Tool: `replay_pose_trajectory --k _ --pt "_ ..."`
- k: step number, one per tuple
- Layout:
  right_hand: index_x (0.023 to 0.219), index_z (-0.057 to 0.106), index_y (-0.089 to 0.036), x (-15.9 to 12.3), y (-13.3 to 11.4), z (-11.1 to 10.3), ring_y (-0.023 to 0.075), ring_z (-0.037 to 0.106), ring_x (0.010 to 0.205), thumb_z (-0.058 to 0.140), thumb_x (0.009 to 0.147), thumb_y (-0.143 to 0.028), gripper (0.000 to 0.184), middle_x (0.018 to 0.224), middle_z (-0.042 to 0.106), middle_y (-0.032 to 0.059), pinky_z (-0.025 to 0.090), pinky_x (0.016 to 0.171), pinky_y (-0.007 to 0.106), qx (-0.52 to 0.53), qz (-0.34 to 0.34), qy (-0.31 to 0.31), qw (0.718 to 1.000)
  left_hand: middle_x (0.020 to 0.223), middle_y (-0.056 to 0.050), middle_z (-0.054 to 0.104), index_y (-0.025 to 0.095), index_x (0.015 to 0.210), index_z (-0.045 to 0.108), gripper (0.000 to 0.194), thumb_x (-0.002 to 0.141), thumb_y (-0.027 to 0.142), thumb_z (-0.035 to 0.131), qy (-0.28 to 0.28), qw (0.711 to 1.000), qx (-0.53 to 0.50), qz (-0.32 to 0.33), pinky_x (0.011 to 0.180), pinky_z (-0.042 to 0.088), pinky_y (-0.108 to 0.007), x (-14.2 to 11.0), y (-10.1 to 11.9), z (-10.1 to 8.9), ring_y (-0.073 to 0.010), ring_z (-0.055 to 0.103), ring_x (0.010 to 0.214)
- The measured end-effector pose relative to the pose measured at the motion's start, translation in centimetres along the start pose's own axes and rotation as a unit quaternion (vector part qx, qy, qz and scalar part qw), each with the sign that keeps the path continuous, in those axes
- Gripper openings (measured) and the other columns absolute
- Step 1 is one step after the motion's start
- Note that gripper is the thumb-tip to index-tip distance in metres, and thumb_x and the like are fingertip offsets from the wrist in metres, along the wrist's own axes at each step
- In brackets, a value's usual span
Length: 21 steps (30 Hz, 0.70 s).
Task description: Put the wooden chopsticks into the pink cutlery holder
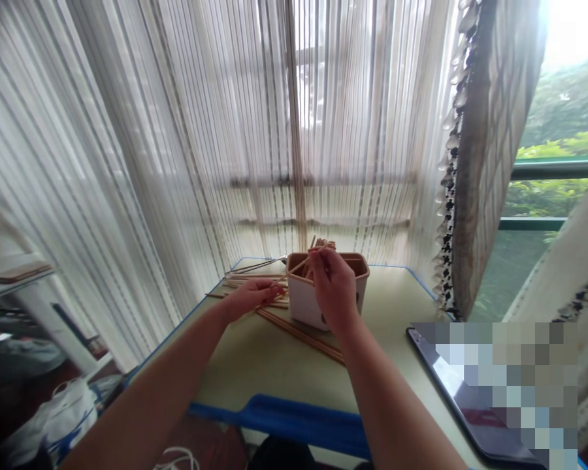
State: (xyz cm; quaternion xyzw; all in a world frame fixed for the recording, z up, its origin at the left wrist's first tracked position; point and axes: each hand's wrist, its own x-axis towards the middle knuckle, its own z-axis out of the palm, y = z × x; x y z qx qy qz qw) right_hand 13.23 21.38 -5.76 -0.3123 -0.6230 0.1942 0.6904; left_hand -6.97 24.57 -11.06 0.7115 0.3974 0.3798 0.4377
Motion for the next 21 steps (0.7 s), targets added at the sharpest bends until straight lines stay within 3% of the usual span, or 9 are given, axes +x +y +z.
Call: replay_pose_trajectory --k 2,5,7,9,12,15,18,21 --pt "0.082 0.053 -0.018 0.2 -0.1 -0.5 0.0069 0.044 0.046 0.045 0.086 -0.040 0.024 0.057 0.047 -0.0054 0.037 0.044 0.019 0.013 -0.020 0.076 0.997 0.056 0.004 0.044 0.012 0.089 0.066 0.041 0.074 0.049 0.057 0.031 0.999 0.006 0.007 0.050 0.031 -0.021 0.3 -0.4 0.3 -0.0062 0.039 0.052" --pt "0.084 0.046 -0.020 0.9 -0.2 -1.8 0.0074 0.041 0.044 0.037 0.090 -0.040 0.022 0.057 0.040 -0.0070 0.035 0.043 0.020 0.011 -0.067 0.230 0.971 0.059 0.003 0.048 0.012 0.091 0.065 0.042 0.073 0.049 0.058 0.090 0.995 0.023 0.019 0.051 0.034 -0.021 0.8 -1.0 0.6 -0.0068 0.042 0.054" --pt "0.084 0.046 -0.020 1.3 -0.1 -2.6 0.0083 0.041 0.046 0.035 0.091 -0.039 0.022 0.060 0.041 -0.0060 0.037 0.047 0.022 -0.044 -0.094 0.279 0.955 0.070 0.000 0.054 0.013 0.103 0.061 0.048 0.070 0.047 0.063 0.121 0.992 0.030 0.031 0.055 0.038 -0.022 1.0 -1.4 0.9 -0.0075 0.047 0.059" --pt "0.083 0.049 -0.019 1.6 0.1 -3.1 0.0103 0.046 0.055 0.037 0.090 -0.037 0.023 0.066 0.047 -0.0025 0.040 0.054 0.025 -0.127 -0.113 0.249 0.953 0.089 -0.004 0.058 0.016 0.117 0.053 0.062 0.064 0.043 0.070 0.136 0.989 0.025 0.041 0.060 0.044 -0.023 1.2 -1.7 1.4 -0.0098 0.052 0.070" --pt "0.080 0.055 -0.018 1.6 0.6 -2.8 0.0138 0.052 0.068 0.041 0.088 -0.037 0.025 0.075 0.056 0.0031 0.041 0.063 0.026 -0.239 -0.118 0.126 0.956 0.113 -0.010 0.054 0.021 0.125 0.045 0.076 0.058 0.036 0.076 0.125 0.991 0.013 0.054 0.070 0.048 -0.028 1.5 -2.1 2.7 -0.0156 0.055 0.090" --pt "0.080 0.060 -0.017 1.4 1.2 -2.0 0.0159 0.053 0.073 0.041 0.088 -0.038 0.030 0.078 0.060 0.0052 0.041 0.070 0.028 -0.311 -0.098 0.020 0.945 0.114 -0.009 0.056 0.023 0.123 0.046 0.072 0.059 0.032 0.076 0.109 0.992 0.008 0.065 0.079 0.047 -0.032 1.9 -2.3 4.0 -0.0187 0.055 0.099" --pt "0.084 0.063 -0.017 1.2 1.6 -1.6 0.0186 0.054 0.081 0.039 0.089 -0.037 0.032 0.081 0.062 0.0072 0.039 0.078 0.030 -0.352 -0.087 -0.020 0.932 0.112 -0.008 0.058 0.023 0.121 0.045 0.068 0.061 0.031 0.075 0.113 0.991 0.005 0.065 0.079 0.048 -0.031 2.2 -2.3 4.6 -0.0194 0.055 0.100" --pt "0.102 0.060 -0.016 1.0 1.6 -1.5 0.0196 0.054 0.084 0.041 0.088 -0.035 0.030 0.085 0.064 0.0069 0.038 0.081 0.031 -0.357 -0.083 -0.023 0.930 0.113 -0.009 0.057 0.021 0.117 0.047 0.063 0.060 0.030 0.075 0.118 0.991 0.006 0.062 0.076 0.048 -0.030 2.3 -2.2 4.7 -0.0193 0.055 0.100"
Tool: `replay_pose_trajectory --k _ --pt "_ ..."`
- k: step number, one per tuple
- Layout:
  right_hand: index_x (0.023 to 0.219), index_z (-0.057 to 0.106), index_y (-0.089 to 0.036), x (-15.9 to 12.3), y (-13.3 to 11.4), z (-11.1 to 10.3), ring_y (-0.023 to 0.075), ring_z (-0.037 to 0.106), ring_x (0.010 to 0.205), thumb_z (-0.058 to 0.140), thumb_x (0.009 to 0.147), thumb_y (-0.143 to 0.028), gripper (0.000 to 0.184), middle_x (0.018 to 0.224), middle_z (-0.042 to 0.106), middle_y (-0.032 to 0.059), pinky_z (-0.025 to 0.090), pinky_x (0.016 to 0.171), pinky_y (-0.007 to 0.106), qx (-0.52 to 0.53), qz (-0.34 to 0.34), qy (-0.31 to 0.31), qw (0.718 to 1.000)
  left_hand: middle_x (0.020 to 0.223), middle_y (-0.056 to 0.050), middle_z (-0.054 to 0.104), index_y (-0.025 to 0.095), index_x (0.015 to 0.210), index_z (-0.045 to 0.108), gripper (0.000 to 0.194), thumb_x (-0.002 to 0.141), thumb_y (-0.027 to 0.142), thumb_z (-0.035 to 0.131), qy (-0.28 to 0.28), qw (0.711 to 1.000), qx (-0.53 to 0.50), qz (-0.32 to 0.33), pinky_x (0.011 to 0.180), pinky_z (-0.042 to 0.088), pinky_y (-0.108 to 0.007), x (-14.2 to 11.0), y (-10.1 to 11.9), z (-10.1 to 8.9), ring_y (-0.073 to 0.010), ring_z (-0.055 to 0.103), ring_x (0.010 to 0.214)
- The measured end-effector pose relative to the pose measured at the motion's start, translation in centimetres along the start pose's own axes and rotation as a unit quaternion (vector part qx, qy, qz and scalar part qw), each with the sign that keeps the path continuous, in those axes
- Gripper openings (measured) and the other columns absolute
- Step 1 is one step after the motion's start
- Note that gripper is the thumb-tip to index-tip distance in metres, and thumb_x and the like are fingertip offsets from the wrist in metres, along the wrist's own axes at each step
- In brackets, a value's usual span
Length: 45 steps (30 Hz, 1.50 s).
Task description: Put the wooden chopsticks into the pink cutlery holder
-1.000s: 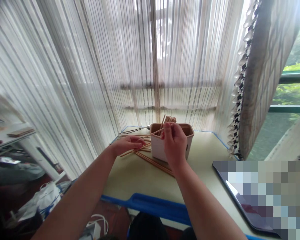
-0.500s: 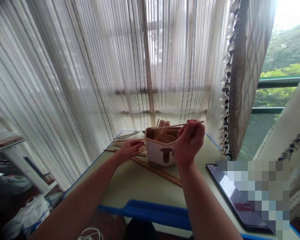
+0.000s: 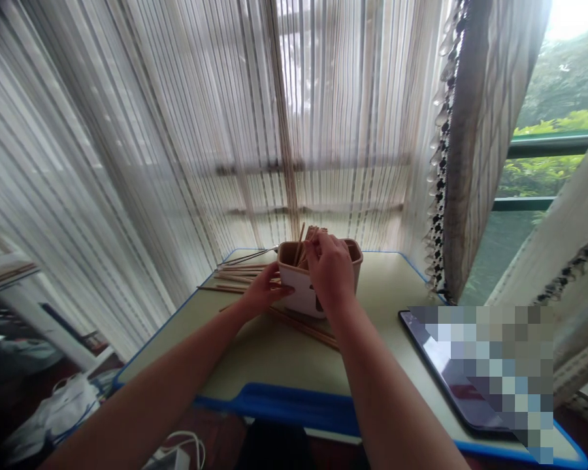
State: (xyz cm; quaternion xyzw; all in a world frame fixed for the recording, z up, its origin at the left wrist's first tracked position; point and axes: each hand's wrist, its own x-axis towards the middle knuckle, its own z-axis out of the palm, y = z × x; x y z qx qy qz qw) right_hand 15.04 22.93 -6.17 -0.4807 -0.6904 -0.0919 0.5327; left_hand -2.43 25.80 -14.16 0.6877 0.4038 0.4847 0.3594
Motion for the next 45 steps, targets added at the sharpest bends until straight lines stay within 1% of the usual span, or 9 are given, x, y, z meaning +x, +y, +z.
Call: replay_pose_trajectory --k 3,7,12,15,20,23,26,33,45 --pt "0.123 0.046 -0.018 -0.2 -0.2 0.0 0.0190 0.055 0.084 0.042 0.087 -0.033 0.039 0.092 0.064 0.0056 0.038 0.083 0.033 0.011 0.006 0.009 1.000 0.111 -0.009 0.057 0.021 0.115 0.047 0.065 0.058 0.030 0.077 0.005 1.000 0.001 -0.009 0.075 0.048 -0.029 -0.1 0.1 -0.1 -0.0188 0.055 0.098" --pt "0.133 0.034 -0.022 -0.4 -0.3 0.0 0.0199 0.055 0.085 0.040 0.088 -0.034 0.047 0.093 0.063 0.0045 0.038 0.084 0.036 -0.006 0.012 0.025 1.000 0.109 -0.008 0.058 0.021 0.115 0.046 0.069 0.055 0.031 0.079 0.015 1.000 0.006 -0.013 0.073 0.048 -0.029 -0.5 0.3 0.0 -0.0188 0.055 0.097" --pt "0.129 0.045 -0.021 -0.4 -0.5 -0.4 0.0245 0.047 0.098 0.037 0.089 -0.035 0.043 0.108 0.060 0.0078 0.037 0.087 0.037 -0.080 -0.043 -0.025 0.996 0.107 -0.008 0.059 0.020 0.113 0.048 0.065 0.056 0.030 0.078 0.001 1.000 0.020 -0.006 0.071 0.047 -0.028 -0.8 0.6 0.1 -0.0187 0.055 0.096" --pt "0.133 0.042 -0.024 -0.5 -0.7 -0.4 0.0269 0.042 0.101 0.040 0.087 -0.037 0.048 0.121 0.052 0.0080 0.036 0.087 0.040 -0.120 -0.060 -0.050 0.990 0.109 -0.009 0.059 0.019 0.116 0.048 0.063 0.059 0.031 0.076 -0.016 0.999 0.043 0.004 0.072 0.046 -0.028 -0.9 0.9 0.0 -0.0187 0.055 0.096" --pt "0.138 0.032 -0.025 -0.9 -1.0 0.1 0.0301 0.036 0.108 0.044 0.084 -0.037 0.056 0.133 0.038 0.0094 0.034 0.088 0.045 -0.141 -0.076 -0.041 0.986 0.120 -0.010 0.054 0.019 0.120 0.051 0.062 0.062 0.030 0.072 -0.037 0.972 0.228 0.035 0.080 0.045 -0.031 -1.3 1.6 -3.2 -0.0216 0.053 0.101" --pt "0.131 0.042 -0.025 -1.2 -1.4 0.4 0.0302 0.033 0.113 0.045 0.083 -0.033 0.048 0.133 0.038 0.0089 0.031 0.090 0.045 -0.130 -0.096 0.010 0.987 0.107 -0.009 0.061 0.017 0.103 0.063 0.045 0.062 0.035 0.069 -0.011 0.909 0.416 -0.003 0.084 0.041 -0.034 -1.7 1.5 -6.5 -0.0249 0.053 0.100" --pt "0.116 0.056 -0.024 -1.7 -1.9 0.5 0.0272 0.037 0.110 0.046 0.084 -0.029 0.034 0.123 0.048 0.0078 0.030 0.091 0.042 -0.095 -0.139 0.034 0.985 0.083 -0.004 0.066 0.019 0.082 0.067 0.030 0.062 0.041 0.067 -0.095 0.874 0.468 -0.095 0.071 0.043 -0.029 -2.0 0.6 -8.8 -0.0200 0.058 0.078" --pt "0.091 0.066 -0.021 -2.8 -2.5 1.7 0.0195 0.044 0.092 0.051 0.083 -0.024 0.018 0.096 0.062 0.0050 0.031 0.083 0.033 -0.053 -0.309 -0.144 0.939 0.076 0.000 0.065 0.020 0.078 0.066 0.017 0.066 0.028 0.057 -0.116 0.860 0.487 -0.097 0.061 0.040 -0.024 -1.9 -0.9 -9.2 -0.0155 0.057 0.070" --pt "0.090 0.069 -0.021 -2.2 0.0 3.1 0.0228 0.039 0.102 0.054 0.080 -0.015 0.019 0.107 0.062 0.0023 0.028 0.085 0.035 -0.145 -0.256 -0.157 0.943 0.084 -0.001 0.065 0.019 0.082 0.063 0.023 0.061 0.015 0.055 -0.133 0.864 0.471 -0.122 0.065 0.042 -0.023 -2.3 -0.3 -9.8 -0.0153 0.058 0.075"
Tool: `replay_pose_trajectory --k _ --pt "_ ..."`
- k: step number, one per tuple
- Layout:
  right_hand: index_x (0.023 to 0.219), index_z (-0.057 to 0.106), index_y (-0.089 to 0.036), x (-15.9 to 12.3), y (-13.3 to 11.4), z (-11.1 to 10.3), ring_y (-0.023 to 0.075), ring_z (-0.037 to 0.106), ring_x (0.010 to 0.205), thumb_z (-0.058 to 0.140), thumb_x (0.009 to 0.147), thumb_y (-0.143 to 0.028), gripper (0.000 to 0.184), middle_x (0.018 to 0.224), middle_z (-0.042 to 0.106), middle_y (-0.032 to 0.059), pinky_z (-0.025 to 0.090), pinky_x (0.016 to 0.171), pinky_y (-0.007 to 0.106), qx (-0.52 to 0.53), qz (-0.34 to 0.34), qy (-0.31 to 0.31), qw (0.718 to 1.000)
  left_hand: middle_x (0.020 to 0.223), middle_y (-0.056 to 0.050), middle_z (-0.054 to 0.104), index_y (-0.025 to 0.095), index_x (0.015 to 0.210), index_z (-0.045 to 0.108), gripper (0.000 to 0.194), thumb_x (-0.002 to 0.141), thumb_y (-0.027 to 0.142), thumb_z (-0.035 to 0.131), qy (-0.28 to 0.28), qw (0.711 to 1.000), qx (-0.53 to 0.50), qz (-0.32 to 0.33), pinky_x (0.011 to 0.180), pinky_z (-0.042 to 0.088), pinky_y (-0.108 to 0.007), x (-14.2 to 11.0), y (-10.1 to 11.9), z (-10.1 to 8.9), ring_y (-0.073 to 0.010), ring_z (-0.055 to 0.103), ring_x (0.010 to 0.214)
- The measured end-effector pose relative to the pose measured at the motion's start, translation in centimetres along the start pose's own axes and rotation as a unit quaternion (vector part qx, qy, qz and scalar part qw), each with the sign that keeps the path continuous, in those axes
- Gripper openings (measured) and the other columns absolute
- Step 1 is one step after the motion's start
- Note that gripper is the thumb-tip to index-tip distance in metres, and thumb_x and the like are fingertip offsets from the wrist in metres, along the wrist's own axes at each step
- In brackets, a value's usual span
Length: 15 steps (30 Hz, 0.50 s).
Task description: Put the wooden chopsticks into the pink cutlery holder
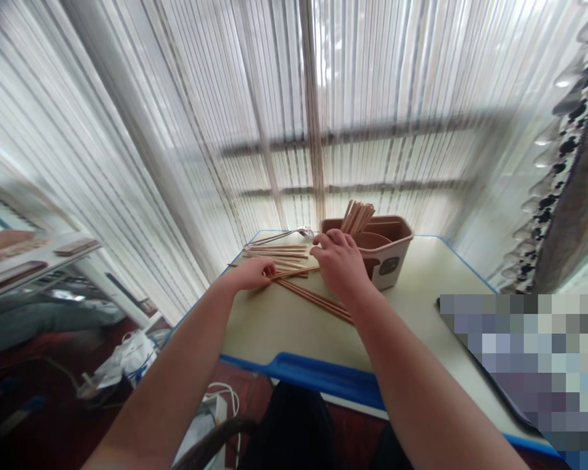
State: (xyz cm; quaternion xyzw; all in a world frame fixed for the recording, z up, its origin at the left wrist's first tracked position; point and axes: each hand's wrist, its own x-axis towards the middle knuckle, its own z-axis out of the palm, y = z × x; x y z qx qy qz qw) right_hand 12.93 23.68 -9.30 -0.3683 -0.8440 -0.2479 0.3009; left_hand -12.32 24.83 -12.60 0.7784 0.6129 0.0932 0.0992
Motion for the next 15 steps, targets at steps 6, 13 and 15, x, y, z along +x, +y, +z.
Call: replay_pose_trajectory --k 6,13,15 --pt "0.088 0.069 -0.022 0.0 -0.4 0.0 0.0233 0.039 0.102 0.053 0.080 -0.017 0.019 0.106 0.063 0.0015 0.029 0.087 0.036 0.012 0.016 0.000 1.000 0.082 -0.001 0.064 0.018 0.082 0.062 0.022 0.060 0.015 0.056 -0.020 1.000 -0.021 -0.007 0.062 0.041 -0.022 -0.4 0.0 -0.6 -0.0149 0.057 0.073" --pt "0.085 0.069 -0.021 0.1 -0.6 -0.2 0.0226 0.043 0.099 0.052 0.081 -0.016 0.018 0.098 0.065 0.0031 0.032 0.088 0.037 0.056 0.000 0.025 0.998 0.069 0.000 0.060 0.016 0.072 0.061 0.017 0.071 0.025 0.047 0.005 0.999 -0.038 -0.005 0.057 0.035 -0.023 -0.6 0.7 -1.4 -0.0142 0.053 0.066" --pt "0.085 0.069 -0.020 0.1 -0.7 -0.4 0.0218 0.045 0.097 0.051 0.081 -0.016 0.019 0.095 0.065 0.0041 0.034 0.088 0.036 0.081 0.003 0.048 0.996 0.068 0.000 0.059 0.016 0.071 0.060 0.017 0.071 0.025 0.045 0.024 0.999 -0.047 -0.008 0.056 0.034 -0.023 -0.5 0.5 -1.4 -0.0142 0.053 0.066"
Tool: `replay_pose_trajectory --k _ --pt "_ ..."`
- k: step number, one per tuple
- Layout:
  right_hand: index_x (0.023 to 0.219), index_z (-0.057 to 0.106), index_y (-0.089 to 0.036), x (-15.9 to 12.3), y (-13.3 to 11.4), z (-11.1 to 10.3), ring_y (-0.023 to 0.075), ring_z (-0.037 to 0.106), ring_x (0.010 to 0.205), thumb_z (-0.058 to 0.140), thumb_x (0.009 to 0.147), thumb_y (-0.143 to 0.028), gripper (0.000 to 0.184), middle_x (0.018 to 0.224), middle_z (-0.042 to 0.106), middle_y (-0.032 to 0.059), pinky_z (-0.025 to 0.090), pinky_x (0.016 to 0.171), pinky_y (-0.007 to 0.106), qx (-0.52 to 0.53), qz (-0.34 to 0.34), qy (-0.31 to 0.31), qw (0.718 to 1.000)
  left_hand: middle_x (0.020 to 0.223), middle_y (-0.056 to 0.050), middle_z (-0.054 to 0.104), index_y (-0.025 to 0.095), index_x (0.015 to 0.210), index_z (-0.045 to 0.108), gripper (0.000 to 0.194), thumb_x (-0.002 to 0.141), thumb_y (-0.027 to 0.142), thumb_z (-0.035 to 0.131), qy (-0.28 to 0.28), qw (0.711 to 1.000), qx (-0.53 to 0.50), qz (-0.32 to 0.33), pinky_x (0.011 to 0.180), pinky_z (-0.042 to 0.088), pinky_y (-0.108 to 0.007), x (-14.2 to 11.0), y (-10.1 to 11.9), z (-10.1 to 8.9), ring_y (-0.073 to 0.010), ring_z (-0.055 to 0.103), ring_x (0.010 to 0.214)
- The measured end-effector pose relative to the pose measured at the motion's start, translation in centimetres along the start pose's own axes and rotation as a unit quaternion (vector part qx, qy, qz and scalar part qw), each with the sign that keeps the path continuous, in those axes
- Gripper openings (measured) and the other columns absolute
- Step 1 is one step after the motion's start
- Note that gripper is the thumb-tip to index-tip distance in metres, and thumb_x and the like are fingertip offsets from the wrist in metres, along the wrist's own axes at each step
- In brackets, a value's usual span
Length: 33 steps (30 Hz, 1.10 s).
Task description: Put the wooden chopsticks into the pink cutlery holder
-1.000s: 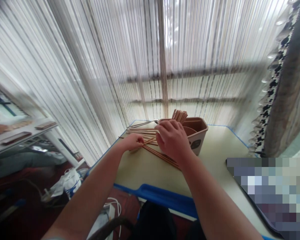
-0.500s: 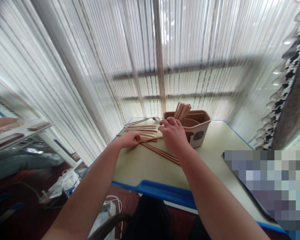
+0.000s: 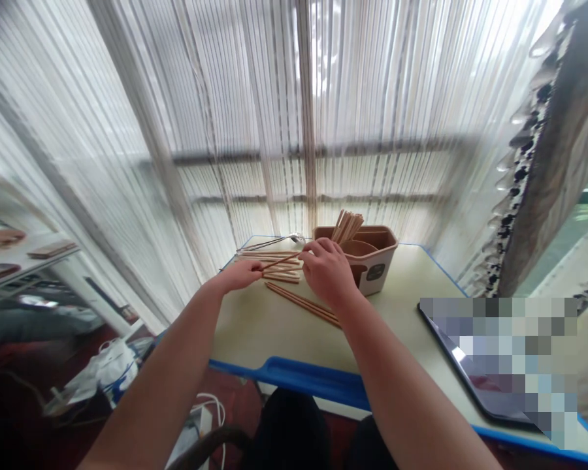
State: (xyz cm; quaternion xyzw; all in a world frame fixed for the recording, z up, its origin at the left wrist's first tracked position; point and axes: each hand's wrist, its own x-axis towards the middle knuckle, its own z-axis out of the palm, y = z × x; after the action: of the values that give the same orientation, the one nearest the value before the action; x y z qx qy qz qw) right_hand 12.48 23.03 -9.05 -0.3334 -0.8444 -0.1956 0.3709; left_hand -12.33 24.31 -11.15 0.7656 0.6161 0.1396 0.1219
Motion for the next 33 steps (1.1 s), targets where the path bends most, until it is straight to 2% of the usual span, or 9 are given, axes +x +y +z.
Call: replay_pose_trajectory --k 4,8,11,14,17,20,24,29,33 --pt "0.087 0.067 -0.018 0.2 -0.7 -0.3 0.0190 0.050 0.090 0.047 0.083 -0.017 0.020 0.091 0.064 0.0065 0.039 0.085 0.033 0.089 0.006 0.042 0.995 0.072 -0.001 0.060 0.016 0.073 0.059 0.018 0.072 0.025 0.043 0.058 0.997 -0.046 -0.019 0.059 0.035 -0.024 0.5 -0.7 0.1 -0.0151 0.053 0.069" --pt "0.083 0.066 -0.016 0.6 -1.1 0.4 0.0137 0.055 0.072 0.046 0.083 -0.022 0.020 0.079 0.064 0.0050 0.042 0.070 0.024 0.197 0.083 0.001 0.977 0.071 0.000 0.059 0.016 0.071 0.059 0.020 0.072 0.025 0.041 0.093 0.990 -0.104 -0.026 0.060 0.037 -0.024 1.5 -1.5 0.2 -0.0148 0.053 0.069" --pt "0.075 0.066 -0.016 0.7 -1.0 1.1 0.0124 0.055 0.061 0.048 0.082 -0.030 0.024 0.067 0.063 0.0029 0.041 0.060 0.022 0.240 0.172 -0.075 0.952 0.068 0.000 0.058 0.016 0.067 0.058 0.018 0.070 0.022 0.041 0.089 0.988 -0.118 -0.041 0.060 0.037 -0.024 1.8 -1.9 0.0 -0.0144 0.052 0.068" --pt "0.064 0.064 -0.015 0.3 -1.1 1.8 0.0121 0.053 0.049 0.046 0.082 -0.037 0.034 0.054 0.060 0.0021 0.037 0.050 0.022 0.275 0.256 -0.203 0.904 0.066 0.000 0.058 0.016 0.067 0.059 0.017 0.069 0.021 0.042 0.066 0.988 -0.124 -0.056 0.059 0.037 -0.024 1.0 -2.1 -0.1 -0.0142 0.052 0.066" --pt "0.082 0.066 -0.015 -0.3 -1.4 2.7 0.0134 0.057 0.051 0.047 0.082 -0.034 0.027 0.059 0.064 0.0032 0.040 0.053 0.022 0.278 0.309 -0.231 0.880 0.065 0.000 0.058 0.017 0.069 0.060 0.017 0.068 0.021 0.044 0.015 0.992 -0.110 -0.066 0.056 0.035 -0.024 -0.5 -1.9 0.1 -0.0145 0.053 0.065" --pt "0.109 0.060 -0.018 -0.9 -1.9 3.6 0.0173 0.063 0.068 0.050 0.081 -0.028 0.031 0.076 0.069 0.0065 0.044 0.064 0.024 0.230 0.282 -0.215 0.906 0.068 -0.001 0.061 0.018 0.068 0.060 0.015 0.067 0.020 0.045 -0.019 0.996 -0.071 -0.059 0.056 0.034 -0.024 -2.0 -1.7 0.8 -0.0150 0.055 0.066" --pt "0.122 0.052 -0.023 -1.4 -2.7 4.9 0.0217 0.065 0.077 0.046 0.083 -0.027 0.040 0.086 0.069 0.0096 0.044 0.065 0.028 0.158 0.249 -0.280 0.913 0.072 -0.002 0.063 0.019 0.069 0.061 0.017 0.071 0.022 0.044 0.011 0.998 -0.018 -0.058 0.060 0.035 -0.025 -3.4 -1.5 1.8 -0.0161 0.056 0.070" --pt "0.114 0.058 -0.024 -1.7 -3.2 5.8 0.0215 0.065 0.079 0.042 0.085 -0.025 0.033 0.089 0.069 0.0100 0.044 0.065 0.028 0.129 0.234 -0.327 0.906 0.072 -0.002 0.062 0.018 0.074 0.062 0.015 0.066 0.020 0.049 0.027 0.997 0.011 -0.071 0.060 0.034 -0.024 -4.4 -1.7 2.1 -0.0159 0.054 0.069" --pt "0.101 0.064 -0.019 -1.5 -3.1 5.6 0.0194 0.064 0.078 0.039 0.088 -0.030 0.030 0.088 0.069 0.0097 0.043 0.066 0.026 0.163 0.247 -0.304 0.906 0.071 -0.002 0.061 0.017 0.076 0.062 0.017 0.067 0.021 0.049 0.045 0.996 0.005 -0.081 0.060 0.034 -0.024 -4.7 -1.6 1.5 -0.0155 0.054 0.068"
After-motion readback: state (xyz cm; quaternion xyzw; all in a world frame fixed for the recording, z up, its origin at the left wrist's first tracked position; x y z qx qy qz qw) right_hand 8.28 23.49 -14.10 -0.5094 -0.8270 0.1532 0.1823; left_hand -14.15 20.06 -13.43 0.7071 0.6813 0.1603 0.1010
